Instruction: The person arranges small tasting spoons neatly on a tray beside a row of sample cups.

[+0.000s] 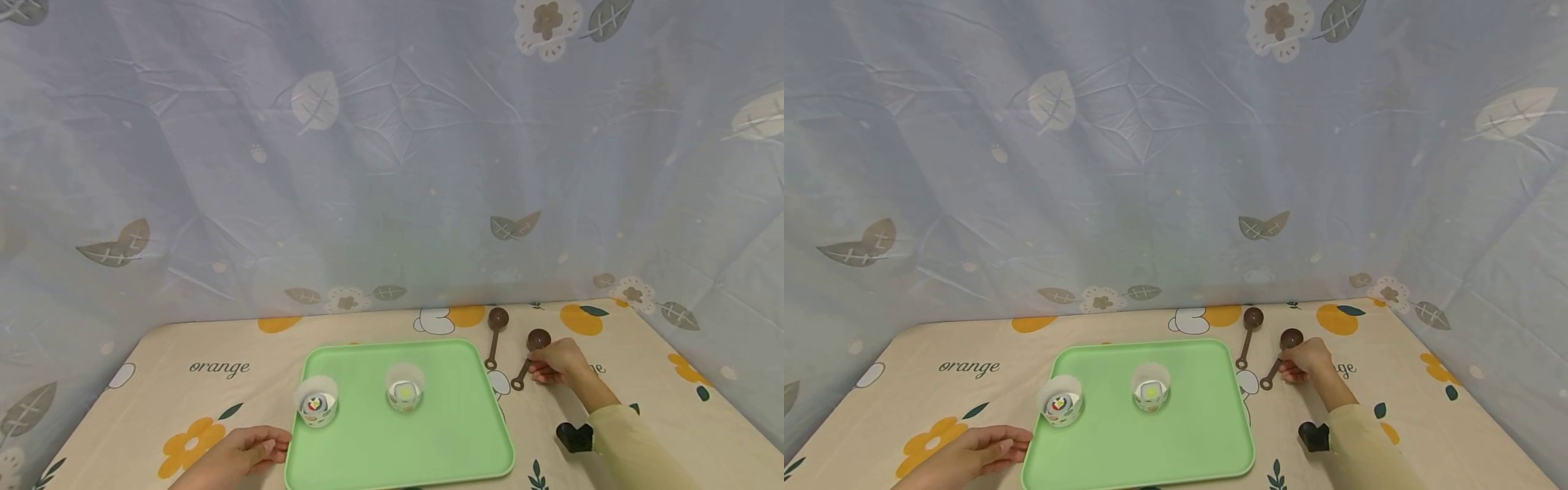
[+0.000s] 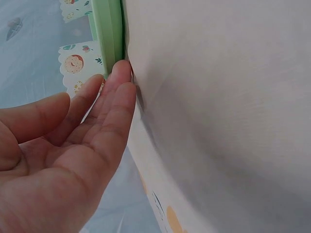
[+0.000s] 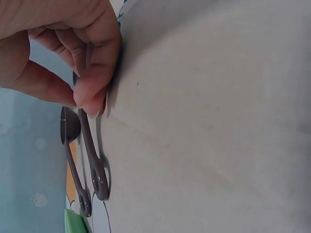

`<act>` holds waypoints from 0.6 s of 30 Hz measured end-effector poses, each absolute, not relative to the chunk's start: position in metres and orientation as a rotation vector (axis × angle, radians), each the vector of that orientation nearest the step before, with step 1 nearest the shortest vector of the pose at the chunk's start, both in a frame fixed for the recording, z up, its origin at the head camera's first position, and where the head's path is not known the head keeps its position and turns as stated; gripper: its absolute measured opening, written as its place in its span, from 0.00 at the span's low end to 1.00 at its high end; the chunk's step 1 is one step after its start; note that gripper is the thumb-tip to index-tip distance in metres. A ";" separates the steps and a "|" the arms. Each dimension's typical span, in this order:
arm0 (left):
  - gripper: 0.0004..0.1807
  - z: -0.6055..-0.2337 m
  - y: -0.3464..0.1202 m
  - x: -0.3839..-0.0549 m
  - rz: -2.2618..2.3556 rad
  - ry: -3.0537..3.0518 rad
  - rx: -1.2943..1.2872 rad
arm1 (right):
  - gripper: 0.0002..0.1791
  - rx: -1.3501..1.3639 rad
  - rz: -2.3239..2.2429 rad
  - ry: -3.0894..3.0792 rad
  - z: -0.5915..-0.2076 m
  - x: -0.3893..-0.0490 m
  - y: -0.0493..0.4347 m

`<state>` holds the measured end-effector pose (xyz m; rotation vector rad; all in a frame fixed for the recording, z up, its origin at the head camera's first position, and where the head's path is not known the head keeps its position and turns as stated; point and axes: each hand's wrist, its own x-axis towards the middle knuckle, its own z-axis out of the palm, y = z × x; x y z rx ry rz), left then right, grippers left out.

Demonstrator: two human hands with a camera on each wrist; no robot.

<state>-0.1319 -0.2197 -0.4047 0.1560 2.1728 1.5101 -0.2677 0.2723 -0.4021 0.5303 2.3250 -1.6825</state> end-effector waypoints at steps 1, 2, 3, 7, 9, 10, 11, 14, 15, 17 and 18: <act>0.15 -0.405 -0.220 -0.132 1.514 2.169 0.161 | 0.07 0.530 -1.684 2.320 -0.402 -0.268 0.273; 0.15 -0.405 -0.220 -0.132 1.517 2.165 0.159 | 0.07 0.524 -1.685 2.314 -0.402 -0.268 0.273; 0.15 -0.405 -0.220 -0.132 1.519 2.163 0.163 | 0.07 0.504 -1.698 2.295 -0.403 -0.269 0.275; 0.15 -0.406 -0.221 -0.132 1.525 2.159 0.180 | 0.06 0.490 -1.715 2.273 -0.403 -0.270 0.276; 0.15 -0.406 -0.221 -0.133 1.526 2.161 0.185 | 0.06 0.494 -1.731 2.270 -0.404 -0.269 0.275; 0.15 -0.406 -0.221 -0.133 1.526 2.162 0.187 | 0.06 0.506 -1.729 2.282 -0.404 -0.269 0.274; 0.15 -0.406 -0.221 -0.132 1.526 2.164 0.188 | 0.05 0.509 -1.740 2.279 -0.405 -0.268 0.274; 0.15 -0.405 -0.220 -0.132 1.527 2.166 0.185 | 0.05 0.498 -1.759 2.273 -0.406 -0.268 0.273; 0.15 -0.405 -0.220 -0.132 1.528 2.166 0.181 | 0.05 0.501 -1.767 2.267 -0.407 -0.268 0.273; 0.15 -0.405 -0.220 -0.132 1.529 2.165 0.182 | 0.05 0.488 -1.786 2.254 -0.408 -0.269 0.274; 0.15 -0.405 -0.220 -0.131 1.529 2.164 0.183 | 0.05 0.479 -1.793 2.247 -0.409 -0.269 0.275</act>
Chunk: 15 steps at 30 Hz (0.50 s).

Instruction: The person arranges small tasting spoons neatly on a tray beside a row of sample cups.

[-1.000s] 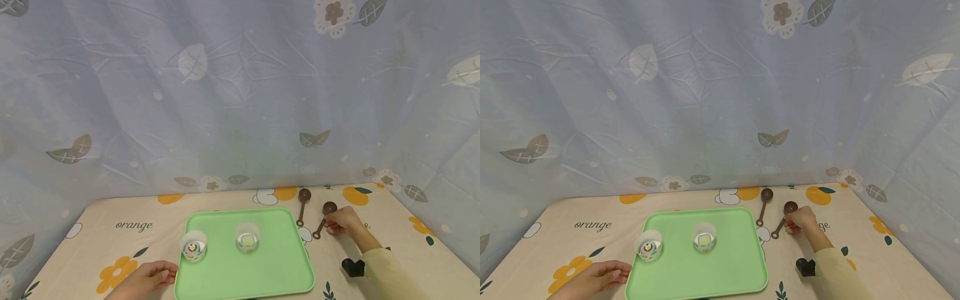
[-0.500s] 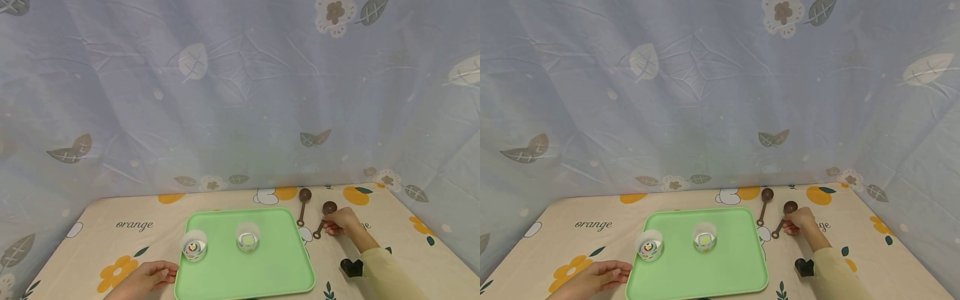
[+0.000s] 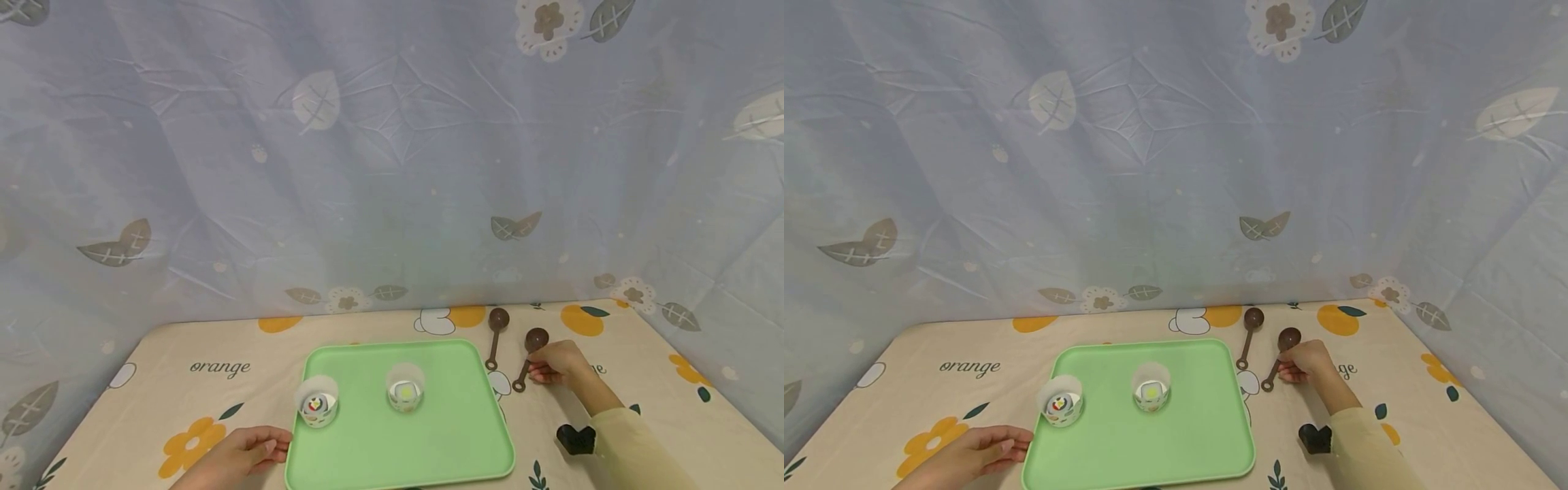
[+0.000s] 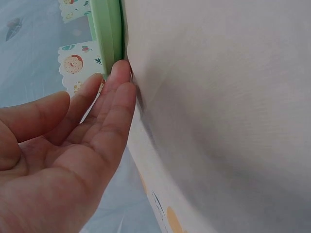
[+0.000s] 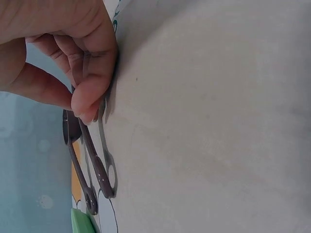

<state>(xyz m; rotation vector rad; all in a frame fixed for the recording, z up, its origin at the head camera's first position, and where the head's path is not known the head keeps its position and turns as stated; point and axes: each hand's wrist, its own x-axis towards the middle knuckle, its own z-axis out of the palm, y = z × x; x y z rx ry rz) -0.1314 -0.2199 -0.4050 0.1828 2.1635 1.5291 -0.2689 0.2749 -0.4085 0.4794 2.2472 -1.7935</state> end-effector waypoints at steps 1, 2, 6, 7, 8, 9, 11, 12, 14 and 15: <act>0.15 -0.405 -0.220 -0.131 1.530 2.162 0.183 | 0.06 0.477 -1.808 2.241 -0.409 -0.269 0.275; 0.15 -0.405 -0.220 -0.131 1.529 2.163 0.184 | 0.06 0.461 -1.818 2.236 -0.409 -0.268 0.276; 0.15 -0.405 -0.219 -0.131 1.529 2.163 0.180 | 0.08 0.399 -1.832 2.236 -0.406 -0.265 0.277; 0.15 -0.405 -0.219 -0.131 1.530 2.164 0.171 | 0.08 0.386 -1.833 2.238 -0.405 -0.264 0.278; 0.15 -0.404 -0.218 -0.131 1.530 2.165 0.162 | 0.08 0.370 -1.830 2.237 -0.403 -0.263 0.278; 0.15 -0.404 -0.218 -0.131 1.528 2.167 0.151 | 0.08 0.359 -1.826 2.236 -0.402 -0.262 0.279; 0.15 -0.404 -0.217 -0.131 1.526 2.168 0.134 | 0.07 0.342 -1.820 2.231 -0.400 -0.262 0.280; 0.15 -0.404 -0.217 -0.131 1.524 2.168 0.124 | 0.07 0.334 -1.814 2.231 -0.399 -0.261 0.281; 0.15 -0.403 -0.216 -0.131 1.516 2.176 0.118 | 0.08 0.319 -1.803 2.240 -0.398 -0.261 0.281; 0.15 -0.403 -0.216 -0.131 1.513 2.181 0.115 | 0.08 0.310 -1.799 2.246 -0.398 -0.262 0.281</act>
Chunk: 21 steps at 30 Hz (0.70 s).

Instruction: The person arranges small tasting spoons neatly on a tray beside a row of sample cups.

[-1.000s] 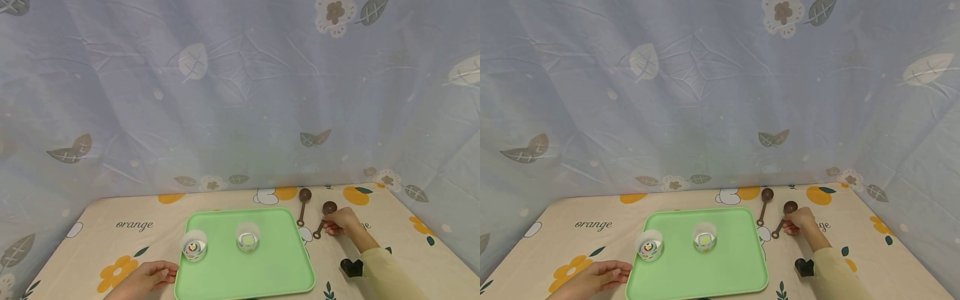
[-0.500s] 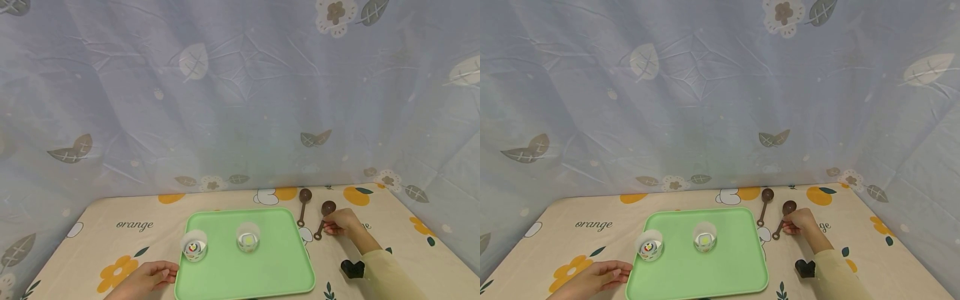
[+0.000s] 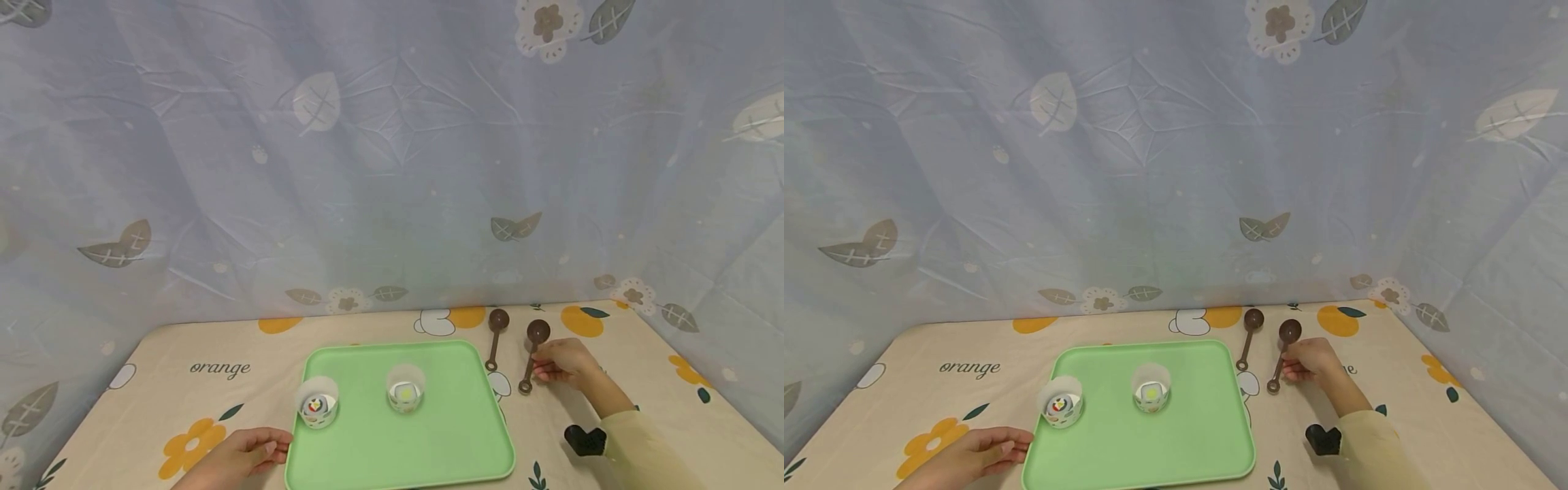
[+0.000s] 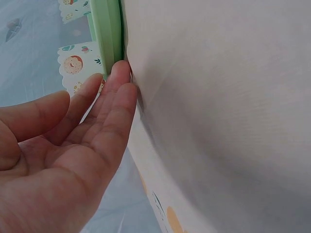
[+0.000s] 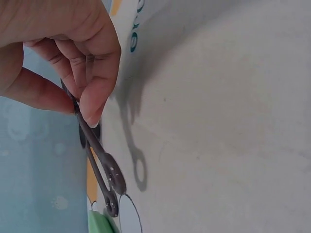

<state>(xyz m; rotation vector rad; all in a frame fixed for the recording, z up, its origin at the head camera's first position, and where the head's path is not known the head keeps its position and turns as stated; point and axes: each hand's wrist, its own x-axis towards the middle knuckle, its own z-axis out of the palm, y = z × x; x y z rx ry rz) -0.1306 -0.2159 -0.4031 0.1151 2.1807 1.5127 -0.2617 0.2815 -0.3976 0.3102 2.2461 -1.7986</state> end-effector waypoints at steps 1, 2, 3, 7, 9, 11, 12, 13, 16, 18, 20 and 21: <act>0.15 -0.403 -0.216 -0.131 1.512 2.182 0.117 | 0.08 0.302 -1.796 2.250 -0.397 -0.262 0.282; 0.15 -0.402 -0.215 -0.131 1.510 2.184 0.112 | 0.08 0.294 -1.795 2.253 -0.396 -0.262 0.281; 0.15 -0.402 -0.215 -0.130 1.508 2.189 0.109 | 0.08 0.287 -1.794 2.257 -0.395 -0.262 0.281; 0.15 -0.402 -0.215 -0.130 1.508 2.192 0.111 | 0.09 0.247 -1.791 2.277 -0.390 -0.262 0.280; 0.15 -0.403 -0.216 -0.130 1.507 2.194 0.117 | 0.10 0.225 -1.785 2.296 -0.387 -0.262 0.279; 0.15 -0.403 -0.216 -0.130 1.506 2.196 0.122 | 0.11 0.207 -1.781 2.316 -0.385 -0.261 0.278; 0.15 -0.403 -0.216 -0.130 1.506 2.196 0.125 | 0.11 0.199 -1.777 2.327 -0.384 -0.261 0.277; 0.15 -0.404 -0.216 -0.131 1.507 2.195 0.132 | 0.11 0.187 -1.774 2.337 -0.383 -0.261 0.277; 0.15 -0.404 -0.218 -0.131 1.512 2.183 0.149 | 0.11 0.159 -1.778 2.352 -0.381 -0.260 0.275; 0.15 -0.405 -0.219 -0.132 1.517 2.172 0.164 | 0.10 0.140 -1.783 2.353 -0.380 -0.260 0.274; 0.15 -0.406 -0.219 -0.132 1.520 2.166 0.171 | 0.10 0.122 -1.790 2.348 -0.379 -0.260 0.273; 0.15 -0.406 -0.220 -0.132 1.521 2.164 0.175 | 0.10 0.122 -1.797 2.347 -0.378 -0.260 0.273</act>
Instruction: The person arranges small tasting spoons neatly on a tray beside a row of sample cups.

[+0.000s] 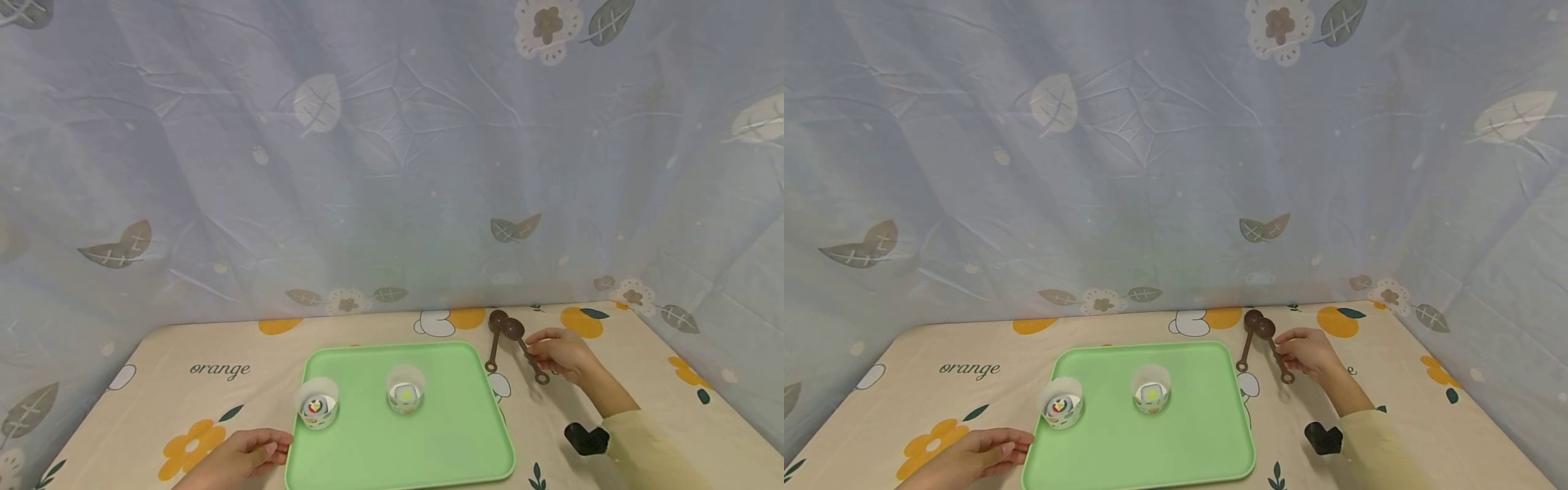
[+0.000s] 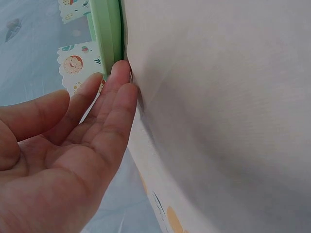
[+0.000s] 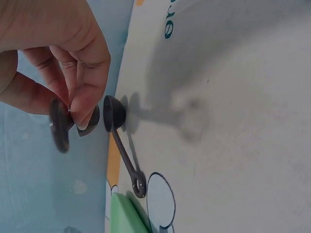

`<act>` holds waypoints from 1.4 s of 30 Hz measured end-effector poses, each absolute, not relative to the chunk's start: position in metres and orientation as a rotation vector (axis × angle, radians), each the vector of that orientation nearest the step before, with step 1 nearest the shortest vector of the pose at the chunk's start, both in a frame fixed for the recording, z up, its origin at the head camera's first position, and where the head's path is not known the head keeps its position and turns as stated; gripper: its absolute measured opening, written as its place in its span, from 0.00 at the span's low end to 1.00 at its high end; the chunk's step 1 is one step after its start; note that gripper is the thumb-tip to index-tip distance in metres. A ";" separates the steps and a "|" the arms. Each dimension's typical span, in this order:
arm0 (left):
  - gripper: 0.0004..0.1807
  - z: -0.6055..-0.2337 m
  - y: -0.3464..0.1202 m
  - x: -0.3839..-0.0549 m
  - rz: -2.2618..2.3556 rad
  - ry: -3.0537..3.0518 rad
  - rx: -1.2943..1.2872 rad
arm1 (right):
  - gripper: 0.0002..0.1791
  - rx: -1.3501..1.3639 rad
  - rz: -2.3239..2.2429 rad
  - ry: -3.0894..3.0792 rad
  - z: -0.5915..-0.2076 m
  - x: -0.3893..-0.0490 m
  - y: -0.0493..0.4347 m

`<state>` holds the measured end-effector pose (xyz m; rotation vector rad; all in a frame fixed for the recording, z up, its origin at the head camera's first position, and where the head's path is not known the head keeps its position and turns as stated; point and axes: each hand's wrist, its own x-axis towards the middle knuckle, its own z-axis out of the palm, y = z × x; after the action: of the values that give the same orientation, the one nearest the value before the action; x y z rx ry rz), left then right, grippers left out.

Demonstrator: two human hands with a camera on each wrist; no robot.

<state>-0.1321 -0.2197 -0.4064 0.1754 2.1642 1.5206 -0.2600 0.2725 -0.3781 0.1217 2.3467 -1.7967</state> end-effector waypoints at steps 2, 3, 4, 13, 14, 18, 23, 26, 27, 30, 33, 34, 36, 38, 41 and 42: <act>0.15 -0.407 -0.220 -0.132 1.522 2.161 0.185 | 0.10 0.105 -1.802 2.347 -0.377 -0.260 0.272; 0.15 -0.408 -0.221 -0.132 1.523 2.160 0.189 | 0.10 0.095 -1.804 2.347 -0.376 -0.260 0.272; 0.15 -0.408 -0.221 -0.132 1.522 2.161 0.192 | 0.09 0.094 -1.809 2.346 -0.376 -0.260 0.271; 0.15 -0.408 -0.221 -0.133 1.520 2.171 0.195 | 0.12 0.070 -1.844 2.304 -0.371 -0.259 0.269; 0.15 -0.408 -0.220 -0.133 1.519 2.175 0.193 | 0.12 0.070 -1.848 2.300 -0.370 -0.259 0.268; 0.15 -0.407 -0.220 -0.132 1.517 2.177 0.189 | 0.13 0.055 -1.863 2.291 -0.368 -0.259 0.266; 0.15 -0.406 -0.221 -0.133 1.528 2.166 0.222 | 0.15 0.046 -1.870 2.300 -0.364 -0.258 0.261; 0.15 -0.407 -0.221 -0.133 1.532 2.166 0.224 | 0.16 0.024 -1.868 2.316 -0.362 -0.258 0.256; 0.15 -0.407 -0.221 -0.133 1.533 2.167 0.225 | 0.16 0.019 -1.867 2.322 -0.361 -0.258 0.255; 0.15 -0.407 -0.221 -0.132 1.535 2.167 0.215 | 0.16 0.008 -1.875 2.321 -0.358 -0.257 0.249; 0.15 -0.407 -0.220 -0.132 1.533 2.171 0.203 | 0.14 -0.019 -1.893 2.302 -0.356 -0.256 0.244; 0.15 -0.407 -0.220 -0.132 1.531 2.172 0.199 | 0.13 -0.026 -1.903 2.293 -0.355 -0.255 0.242; 0.15 -0.407 -0.220 -0.132 1.527 2.175 0.191 | 0.13 -0.066 -1.915 2.274 -0.354 -0.253 0.239; 0.15 -0.407 -0.220 -0.132 1.523 2.176 0.188 | 0.13 -0.091 -1.935 2.255 -0.353 -0.252 0.235; 0.15 -0.406 -0.219 -0.132 1.522 2.177 0.182 | 0.14 -0.136 -1.937 2.241 -0.350 -0.249 0.230; 0.15 -0.406 -0.219 -0.132 1.523 2.177 0.183 | 0.15 -0.141 -1.937 2.240 -0.350 -0.249 0.228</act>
<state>-0.1318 -0.2190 -0.4063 0.1829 2.1769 1.5235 -0.2488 0.2285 -0.3501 -0.1406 2.2404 -1.9368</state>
